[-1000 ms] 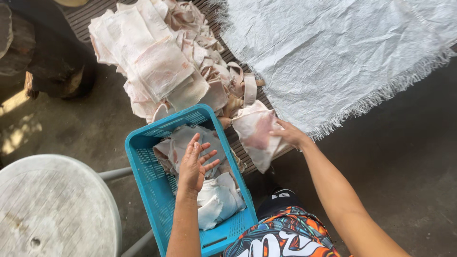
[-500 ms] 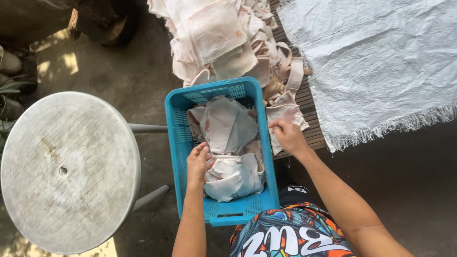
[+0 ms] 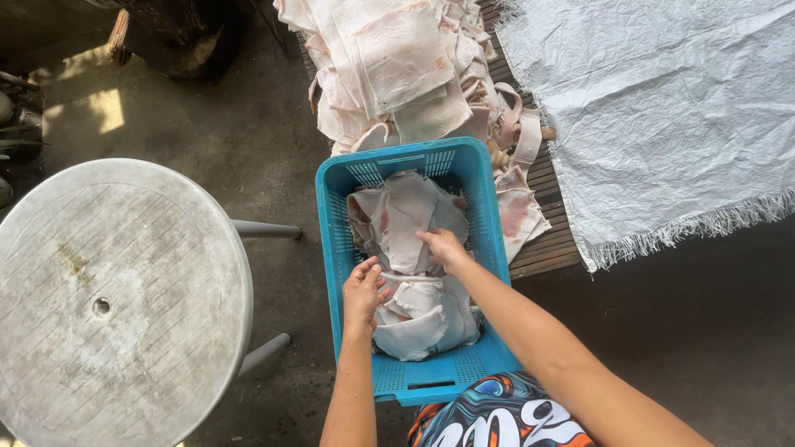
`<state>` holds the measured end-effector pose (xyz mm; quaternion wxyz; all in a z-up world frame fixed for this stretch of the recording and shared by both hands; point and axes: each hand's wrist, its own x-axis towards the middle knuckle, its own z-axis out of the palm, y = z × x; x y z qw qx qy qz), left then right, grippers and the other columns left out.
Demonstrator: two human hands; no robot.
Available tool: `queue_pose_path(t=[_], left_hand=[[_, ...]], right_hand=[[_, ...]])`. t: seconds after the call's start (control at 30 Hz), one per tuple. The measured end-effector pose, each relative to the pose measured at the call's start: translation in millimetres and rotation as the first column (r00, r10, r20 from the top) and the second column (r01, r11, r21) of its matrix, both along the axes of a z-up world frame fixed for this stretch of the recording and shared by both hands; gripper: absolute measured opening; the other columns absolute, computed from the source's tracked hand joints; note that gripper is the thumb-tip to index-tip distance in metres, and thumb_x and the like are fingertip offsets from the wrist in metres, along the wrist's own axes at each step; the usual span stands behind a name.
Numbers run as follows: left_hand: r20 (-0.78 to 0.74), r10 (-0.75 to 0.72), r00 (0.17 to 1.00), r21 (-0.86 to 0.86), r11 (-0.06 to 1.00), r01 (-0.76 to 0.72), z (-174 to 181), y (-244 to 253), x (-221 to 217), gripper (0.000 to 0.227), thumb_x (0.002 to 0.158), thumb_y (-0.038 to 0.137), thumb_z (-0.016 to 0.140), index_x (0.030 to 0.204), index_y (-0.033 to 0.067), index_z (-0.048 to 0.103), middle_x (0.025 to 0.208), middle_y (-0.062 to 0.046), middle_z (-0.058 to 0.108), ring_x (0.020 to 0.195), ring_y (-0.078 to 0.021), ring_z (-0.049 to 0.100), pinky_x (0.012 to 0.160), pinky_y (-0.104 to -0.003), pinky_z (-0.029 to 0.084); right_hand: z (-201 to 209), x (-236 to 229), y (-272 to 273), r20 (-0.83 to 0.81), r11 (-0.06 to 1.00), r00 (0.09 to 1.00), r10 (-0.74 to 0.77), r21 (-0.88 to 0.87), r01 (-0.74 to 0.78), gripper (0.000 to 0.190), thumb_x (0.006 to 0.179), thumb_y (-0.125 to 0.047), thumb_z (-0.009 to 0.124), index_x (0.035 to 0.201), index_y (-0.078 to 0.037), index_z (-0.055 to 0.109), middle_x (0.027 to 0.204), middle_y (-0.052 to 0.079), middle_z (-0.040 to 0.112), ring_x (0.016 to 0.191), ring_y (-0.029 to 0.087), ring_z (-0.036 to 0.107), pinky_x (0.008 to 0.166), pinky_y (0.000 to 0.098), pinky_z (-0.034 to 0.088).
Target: The person sorts and transfers animal skins from a stack on a wooden surface into a blue plastic basket.
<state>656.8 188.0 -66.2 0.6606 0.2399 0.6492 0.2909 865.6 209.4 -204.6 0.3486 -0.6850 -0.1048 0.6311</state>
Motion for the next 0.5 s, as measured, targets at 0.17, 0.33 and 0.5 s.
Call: queue_pose_path(t=[0.17,0.33,0.5], left_hand=[[-0.01,-0.029,1.0,0.007,1.0,0.029,-11,10,-10,0.04,0.096,0.02,0.063,0.134,0.0069,0.064,0.126,-0.013,0.064,0.109,-0.0265,0.061,0.085,-0.04,0.059],[-0.095,-0.114,0.989,0.01,0.993,0.115,-17,33,-17,0.049,0.093,0.026,0.065,0.138,0.0089,0.06,0.129,-0.007,0.063,0.112,-0.0209,0.061,0.086,-0.038,0.057],[-0.151,-0.084,0.985,-0.035,0.996,0.08,-14,56,-13,0.068,0.093,0.041,0.072,0.148,0.0109,0.046,0.128,-0.014,0.068,0.101,-0.0255,0.064,0.084,-0.041,0.052]], right_hand=[[-48,-26,31,0.352,0.985,0.922,-0.159,0.116,0.126,0.071,0.077,-0.027,0.092,0.125,0.008,0.052,0.107,0.017,0.064,0.094,0.023,0.065,0.077,0.0322,0.053],[-36,-53,41,0.291,0.973,0.951,-0.1,0.226,0.033,0.032,0.079,-0.023,0.079,0.093,0.005,0.074,0.082,0.011,0.072,0.071,0.02,0.065,0.063,0.038,0.053],[50,-100,40,0.046,0.839,0.999,0.008,0.543,-0.032,0.038,0.081,-0.018,0.073,0.113,0.003,0.068,0.103,0.01,0.075,0.089,0.015,0.069,0.08,0.0325,0.057]])
